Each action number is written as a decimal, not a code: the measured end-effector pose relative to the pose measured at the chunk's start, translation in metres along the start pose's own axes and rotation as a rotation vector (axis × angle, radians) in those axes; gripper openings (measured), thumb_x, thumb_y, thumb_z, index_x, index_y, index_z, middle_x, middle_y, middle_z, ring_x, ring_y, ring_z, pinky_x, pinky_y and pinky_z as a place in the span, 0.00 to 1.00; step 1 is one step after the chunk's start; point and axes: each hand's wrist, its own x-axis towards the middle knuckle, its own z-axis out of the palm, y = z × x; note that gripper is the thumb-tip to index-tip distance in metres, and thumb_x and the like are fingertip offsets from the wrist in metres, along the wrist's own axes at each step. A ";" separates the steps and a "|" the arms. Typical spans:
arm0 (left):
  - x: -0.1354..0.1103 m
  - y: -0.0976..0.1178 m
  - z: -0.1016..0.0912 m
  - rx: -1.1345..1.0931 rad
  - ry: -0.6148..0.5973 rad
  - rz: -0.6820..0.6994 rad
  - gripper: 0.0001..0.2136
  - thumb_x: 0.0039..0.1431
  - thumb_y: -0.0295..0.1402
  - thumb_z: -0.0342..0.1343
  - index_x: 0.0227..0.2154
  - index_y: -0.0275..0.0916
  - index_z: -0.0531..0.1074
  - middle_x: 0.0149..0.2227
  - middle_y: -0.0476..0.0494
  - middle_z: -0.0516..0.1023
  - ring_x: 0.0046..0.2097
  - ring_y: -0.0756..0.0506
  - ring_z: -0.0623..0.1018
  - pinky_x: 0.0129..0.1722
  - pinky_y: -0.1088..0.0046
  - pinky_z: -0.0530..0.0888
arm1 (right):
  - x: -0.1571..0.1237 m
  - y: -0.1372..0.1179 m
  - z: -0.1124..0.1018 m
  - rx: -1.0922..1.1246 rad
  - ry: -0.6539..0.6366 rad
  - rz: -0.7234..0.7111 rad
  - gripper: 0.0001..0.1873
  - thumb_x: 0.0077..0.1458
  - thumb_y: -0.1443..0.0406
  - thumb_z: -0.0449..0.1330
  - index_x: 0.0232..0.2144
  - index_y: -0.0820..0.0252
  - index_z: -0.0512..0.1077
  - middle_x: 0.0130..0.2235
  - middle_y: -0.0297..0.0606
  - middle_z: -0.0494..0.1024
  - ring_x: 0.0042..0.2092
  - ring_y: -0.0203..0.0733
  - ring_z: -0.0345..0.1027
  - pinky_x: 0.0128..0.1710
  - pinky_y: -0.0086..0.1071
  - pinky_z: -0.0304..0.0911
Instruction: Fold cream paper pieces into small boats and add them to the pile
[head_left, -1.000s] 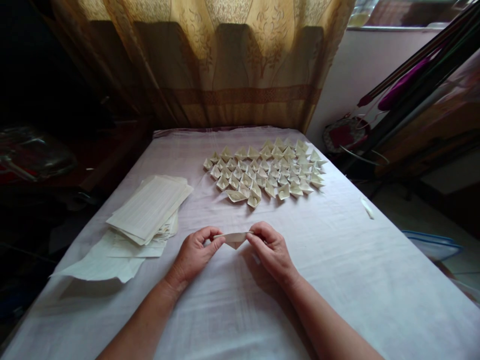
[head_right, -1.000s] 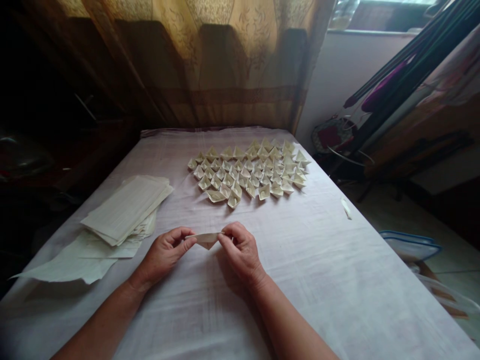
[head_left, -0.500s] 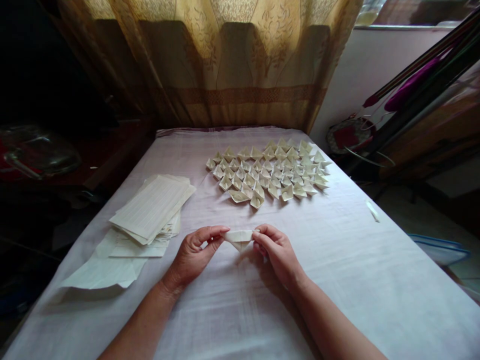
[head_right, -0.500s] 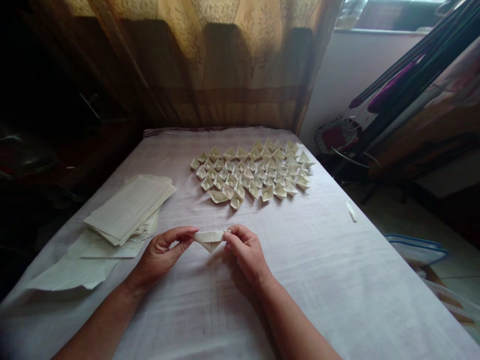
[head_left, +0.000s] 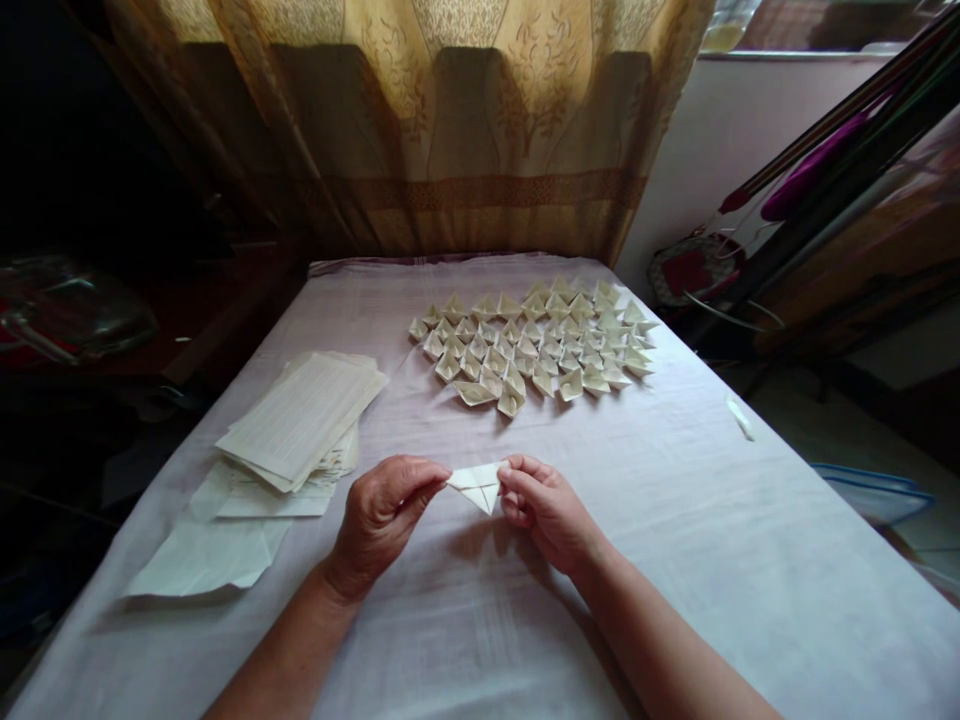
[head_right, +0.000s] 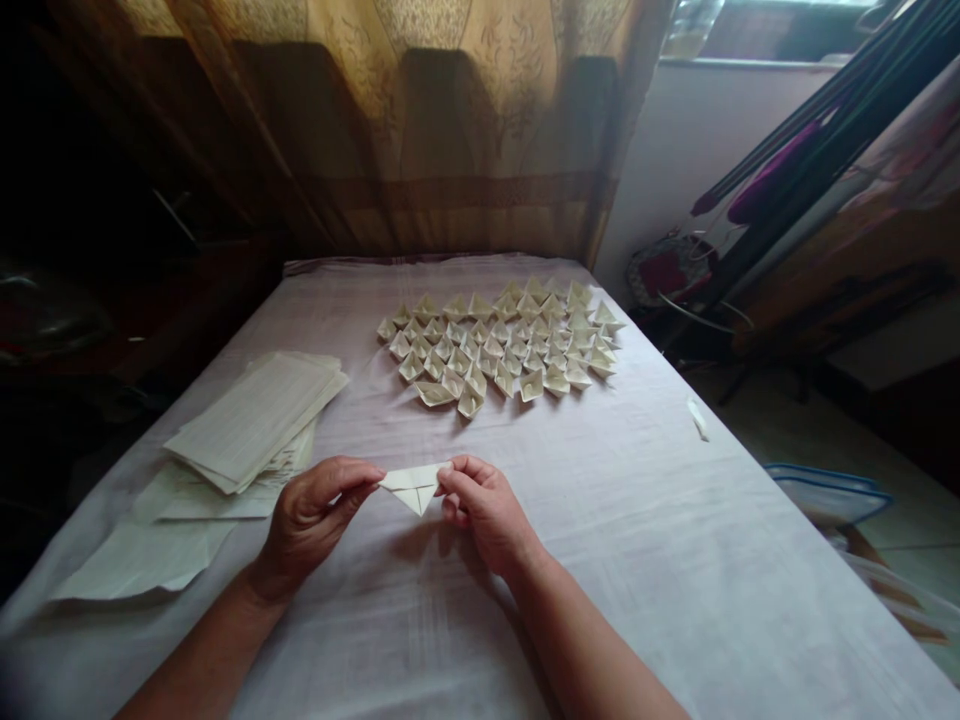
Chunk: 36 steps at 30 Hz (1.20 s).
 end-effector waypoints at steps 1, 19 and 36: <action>0.000 0.001 0.000 0.006 -0.001 0.001 0.06 0.62 0.32 0.56 0.36 0.42 0.78 0.32 0.45 0.82 0.34 0.48 0.80 0.36 0.74 0.77 | 0.000 0.000 0.001 0.007 0.000 0.006 0.21 0.37 0.56 0.73 0.24 0.61 0.68 0.20 0.25 0.64 0.19 0.25 0.51 0.18 0.21 0.41; -0.003 -0.012 0.011 -0.118 -0.180 -0.543 0.09 0.55 0.38 0.57 0.31 0.39 0.77 0.29 0.48 0.81 0.31 0.48 0.79 0.31 0.76 0.73 | 0.008 0.008 -0.012 -0.832 0.192 -0.599 0.08 0.49 0.61 0.60 0.22 0.57 0.71 0.28 0.35 0.74 0.33 0.41 0.67 0.37 0.35 0.62; -0.008 -0.019 0.023 0.515 -0.209 -0.213 0.04 0.56 0.26 0.58 0.31 0.43 0.74 0.37 0.47 0.78 0.42 0.42 0.73 0.43 0.65 0.66 | 0.018 0.025 -0.010 -1.438 0.422 -0.706 0.04 0.49 0.67 0.62 0.31 0.57 0.73 0.55 0.48 0.71 0.60 0.56 0.59 0.55 0.52 0.55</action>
